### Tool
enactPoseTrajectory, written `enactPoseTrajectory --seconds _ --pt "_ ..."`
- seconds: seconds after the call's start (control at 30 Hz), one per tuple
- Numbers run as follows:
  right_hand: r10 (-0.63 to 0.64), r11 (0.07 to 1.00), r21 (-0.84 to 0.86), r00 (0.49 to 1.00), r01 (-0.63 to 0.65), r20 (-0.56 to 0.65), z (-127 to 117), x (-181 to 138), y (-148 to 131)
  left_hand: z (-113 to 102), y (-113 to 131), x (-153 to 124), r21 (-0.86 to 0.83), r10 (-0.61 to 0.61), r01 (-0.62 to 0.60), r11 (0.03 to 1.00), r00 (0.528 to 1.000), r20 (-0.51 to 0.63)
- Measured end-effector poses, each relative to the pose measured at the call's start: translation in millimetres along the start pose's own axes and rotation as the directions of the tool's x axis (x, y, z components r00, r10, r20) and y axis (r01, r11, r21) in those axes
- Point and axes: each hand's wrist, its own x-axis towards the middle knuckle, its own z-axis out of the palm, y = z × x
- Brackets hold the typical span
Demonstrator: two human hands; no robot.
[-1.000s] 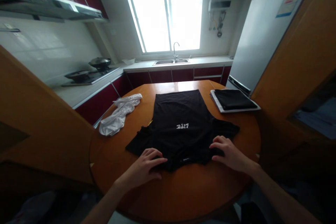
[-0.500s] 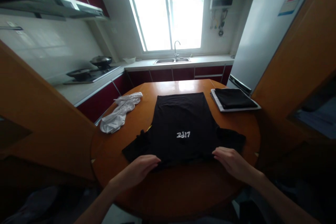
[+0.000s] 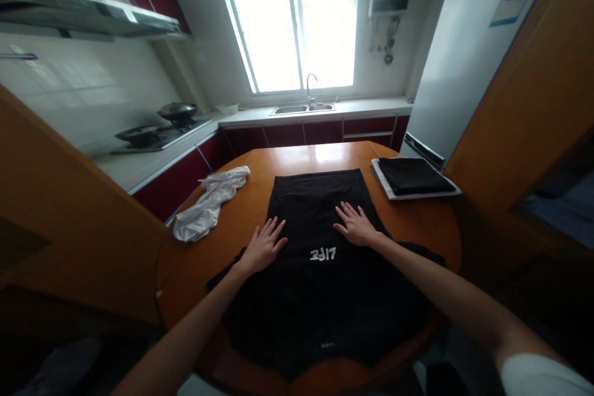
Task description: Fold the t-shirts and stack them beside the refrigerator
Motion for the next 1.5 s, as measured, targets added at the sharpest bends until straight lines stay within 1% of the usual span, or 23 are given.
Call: enactPoseTrajectory --seconds 0.1,0.17,0.2,0.27,0.33,0.37,0.47,0.5,0.53,0.6,0.63,0.67,0.7,0.77,0.83,0.9,0.93,1.0,1.07,1.17,1.33,1.43,1.5 --pt "-0.004 1.000 -0.027 0.994 0.007 0.106 7 5 6 1 -8 -1 0.030 0.005 -0.006 1.000 1.000 0.022" --pt "0.009 1.000 -0.010 0.993 -0.007 0.118 3 14 6 -7 -3 13 0.030 0.026 -0.025 0.999 1.000 -0.011" --pt "0.017 1.000 -0.004 0.995 -0.016 0.096 -1 22 5 -12 4 26 0.024 0.045 -0.044 0.999 0.998 -0.037" --pt "0.032 0.999 -0.014 0.999 -0.032 0.006 -7 40 2 -20 20 59 -0.005 0.085 -0.086 0.996 0.993 -0.084" --pt "0.061 0.997 -0.038 0.997 -0.063 -0.055 -7 58 -2 -23 38 95 -0.030 0.094 -0.098 0.995 0.988 -0.119" --pt "0.083 0.995 -0.048 0.995 -0.086 -0.053 -6 64 -2 -23 45 110 -0.028 0.083 -0.086 0.996 0.991 -0.109" --pt "0.126 0.991 -0.048 0.992 -0.125 0.012 1 77 0 -16 56 141 -0.011 0.067 -0.066 0.998 0.997 0.042" --pt "0.125 0.991 -0.042 0.992 -0.124 0.015 2 80 3 -14 56 148 -0.010 0.071 -0.070 0.997 0.996 0.056" --pt "0.119 0.992 -0.036 0.993 -0.119 -0.002 2 83 6 -12 56 153 -0.011 0.079 -0.078 0.997 0.996 0.030" --pt "0.126 0.991 -0.029 0.990 -0.128 -0.068 -2 92 15 -9 54 164 -0.013 0.088 -0.090 0.996 0.991 -0.096" --pt "0.145 0.988 -0.030 0.985 -0.149 -0.098 -5 98 20 -9 53 170 -0.020 0.081 -0.084 0.996 0.988 -0.132" --pt "0.174 0.984 -0.031 0.978 -0.178 -0.112 -7 105 26 -9 51 176 -0.032 0.065 -0.070 0.997 0.990 -0.128" --pt "0.205 0.977 -0.033 0.973 -0.210 -0.106 -9 112 33 -9 49 183 -0.047 0.047 -0.051 0.998 0.995 -0.094" --pt "0.251 0.967 -0.040 0.967 -0.253 -0.045 -10 126 46 -10 43 195 -0.078 0.002 -0.005 0.997 0.999 -0.038" --pt "0.257 0.966 -0.038 0.966 -0.257 -0.001 -9 138 58 -10 33 206 -0.099 -0.044 0.035 0.994 0.995 -0.092" --pt "0.258 0.965 -0.032 0.964 -0.260 -0.057 -8 149 69 -10 20 214 -0.100 -0.111 0.096 0.990 0.980 -0.163" --pt "0.266 0.962 -0.029 0.958 -0.271 -0.109 -8 155 75 -10 12 217 -0.095 -0.153 0.138 0.986 0.974 -0.167" --pt "0.297 0.951 -0.031 0.937 -0.308 -0.183 -9 167 87 -7 -2 224 -0.071 -0.228 0.221 0.973 0.966 -0.120" --pt "0.340 0.936 -0.035 0.928 -0.349 -0.152 -9 179 100 -4 -14 231 -0.048 -0.268 0.265 0.963 0.961 -0.067" --pt "0.380 0.923 -0.050 0.923 -0.383 -0.057 -7 197 117 1 -28 245 -0.032 -0.261 0.260 0.965 0.965 -0.029" --pt "0.376 0.920 -0.097 0.925 -0.379 -0.053 -8 224 134 -2 -41 275 -0.026 -0.243 0.243 0.970 0.970 -0.014" --pt "0.357 0.929 -0.092 0.933 -0.360 -0.039 -18 241 135 -10 -36 288 -0.035 -0.259 0.258 0.966 0.966 -0.020" --pt "0.324 0.937 -0.098 0.940 -0.334 -0.112 -24 248 126 -14 -23 291 -0.035 -0.221 0.219 0.975 0.971 -0.088"
